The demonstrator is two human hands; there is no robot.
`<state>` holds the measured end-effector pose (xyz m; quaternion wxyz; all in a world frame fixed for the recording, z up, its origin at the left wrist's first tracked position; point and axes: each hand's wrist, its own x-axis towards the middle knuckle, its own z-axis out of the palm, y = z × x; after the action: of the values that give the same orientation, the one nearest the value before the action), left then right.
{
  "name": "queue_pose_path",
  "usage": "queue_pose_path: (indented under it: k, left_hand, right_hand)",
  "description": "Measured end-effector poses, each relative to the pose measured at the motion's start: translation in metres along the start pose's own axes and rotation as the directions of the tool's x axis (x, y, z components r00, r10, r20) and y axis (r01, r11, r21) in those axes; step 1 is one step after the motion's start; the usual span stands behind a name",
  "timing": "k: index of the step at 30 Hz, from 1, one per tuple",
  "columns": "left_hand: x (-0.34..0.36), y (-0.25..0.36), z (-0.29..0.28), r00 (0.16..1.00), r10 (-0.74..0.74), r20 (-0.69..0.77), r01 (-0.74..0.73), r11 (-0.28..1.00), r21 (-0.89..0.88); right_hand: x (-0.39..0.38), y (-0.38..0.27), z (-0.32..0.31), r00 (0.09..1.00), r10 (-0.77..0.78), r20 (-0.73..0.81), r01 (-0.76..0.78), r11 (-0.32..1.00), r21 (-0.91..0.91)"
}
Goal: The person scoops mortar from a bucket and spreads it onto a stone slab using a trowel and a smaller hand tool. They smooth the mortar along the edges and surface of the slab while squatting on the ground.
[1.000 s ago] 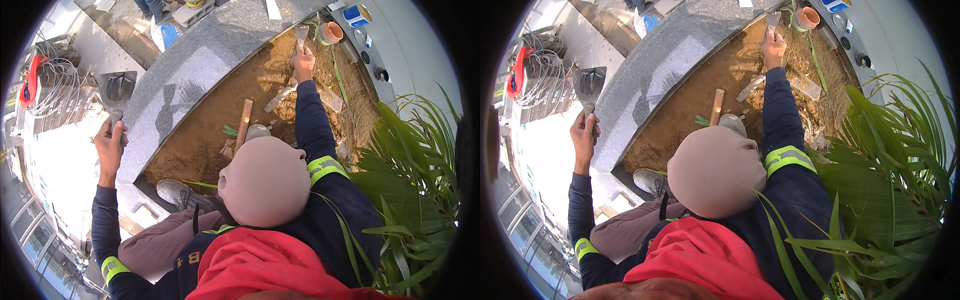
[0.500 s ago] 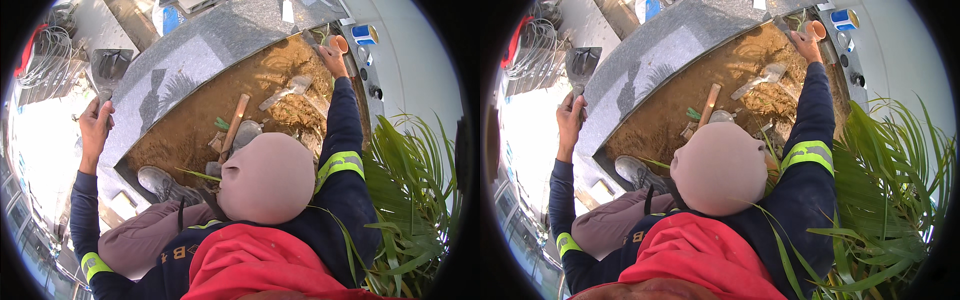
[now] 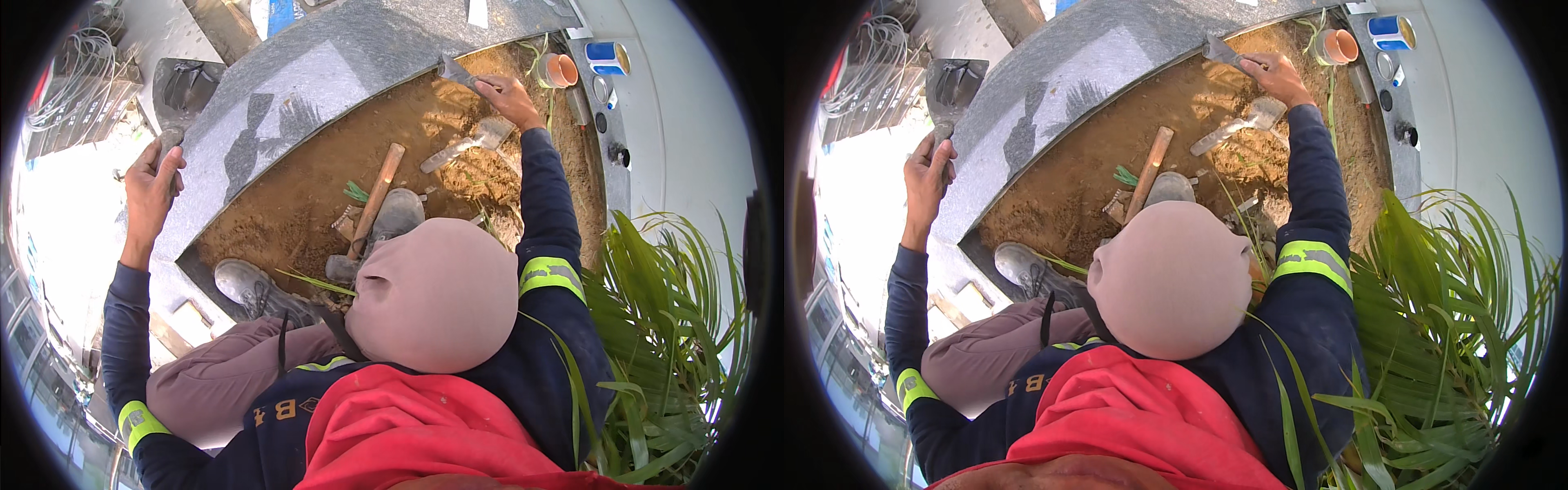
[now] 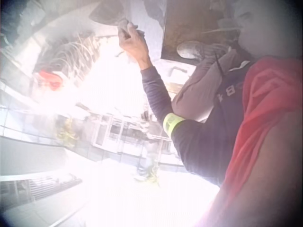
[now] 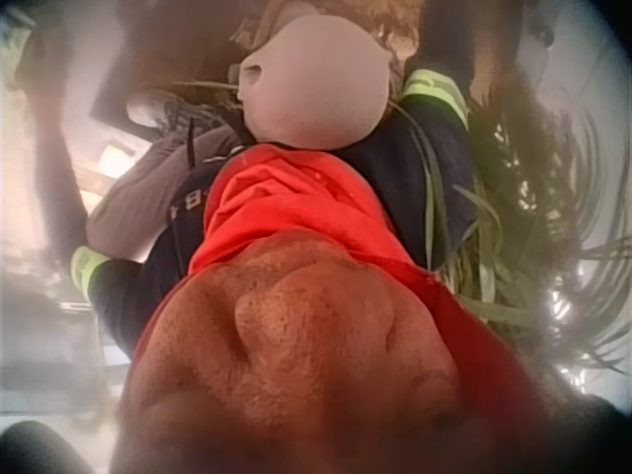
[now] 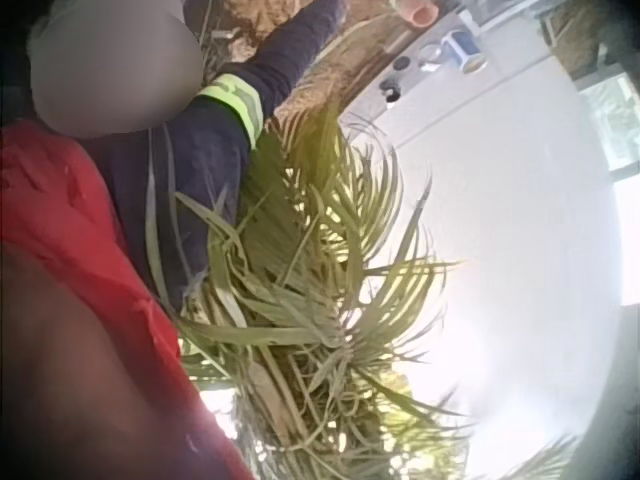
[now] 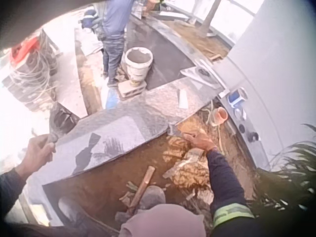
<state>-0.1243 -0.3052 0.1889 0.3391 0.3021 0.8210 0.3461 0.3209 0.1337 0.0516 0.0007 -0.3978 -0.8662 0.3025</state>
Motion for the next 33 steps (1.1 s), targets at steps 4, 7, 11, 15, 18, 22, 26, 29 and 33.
queue_pose_path:
  k: [4,7,11,15,18,22,26,29,33]
  left_hand:
    - [0.001,-0.002,0.005,0.999,0.033,-0.015,-0.033,0.999,-0.003]
    - [0.000,-0.001,0.000,1.000,0.012,-0.006,-0.012,1.000,0.016]
    - [-0.007,-0.003,-0.008,0.998,0.012,-0.056,-0.013,1.000,-0.018]
    - [-0.005,-0.009,-0.015,0.998,0.013,-0.055,-0.015,0.999,-0.031]
    - [0.001,-0.006,-0.016,0.998,0.027,-0.058,-0.031,0.998,-0.061]
    - [0.001,0.004,-0.014,0.992,0.077,-0.099,-0.088,0.990,-0.112]
    - [-0.002,-0.003,-0.016,0.991,0.089,-0.103,-0.097,0.992,-0.077]
    - [-0.011,-0.018,-0.026,0.988,0.099,-0.122,-0.110,0.990,-0.083]
    - [-0.018,-0.033,-0.038,0.989,0.039,-0.143,-0.051,0.996,-0.078]
  right_hand:
    - [-0.012,-0.059,0.028,0.985,-0.125,0.121,0.108,0.984,0.139]
    - [-0.014,-0.096,0.052,0.935,-0.307,0.175,0.278,0.945,0.171]
    - [-0.034,-0.128,0.069,0.938,-0.337,0.082,0.305,0.915,0.262]
    - [-0.050,-0.111,0.091,0.913,-0.328,-0.241,0.369,0.917,0.150]
    - [-0.039,-0.099,0.107,0.863,-0.021,-0.504,0.183,0.944,0.274]
    - [-0.027,-0.093,0.118,0.623,0.108,-0.775,0.021,0.988,0.155]
    - [-0.046,-0.094,0.147,0.661,0.260,-0.704,0.000,0.938,0.346]
    - [-0.051,-0.097,0.177,0.715,0.283,-0.639,0.003,0.913,0.408]
    - [-0.056,-0.141,0.202,0.771,0.496,-0.399,0.011,0.617,0.787]
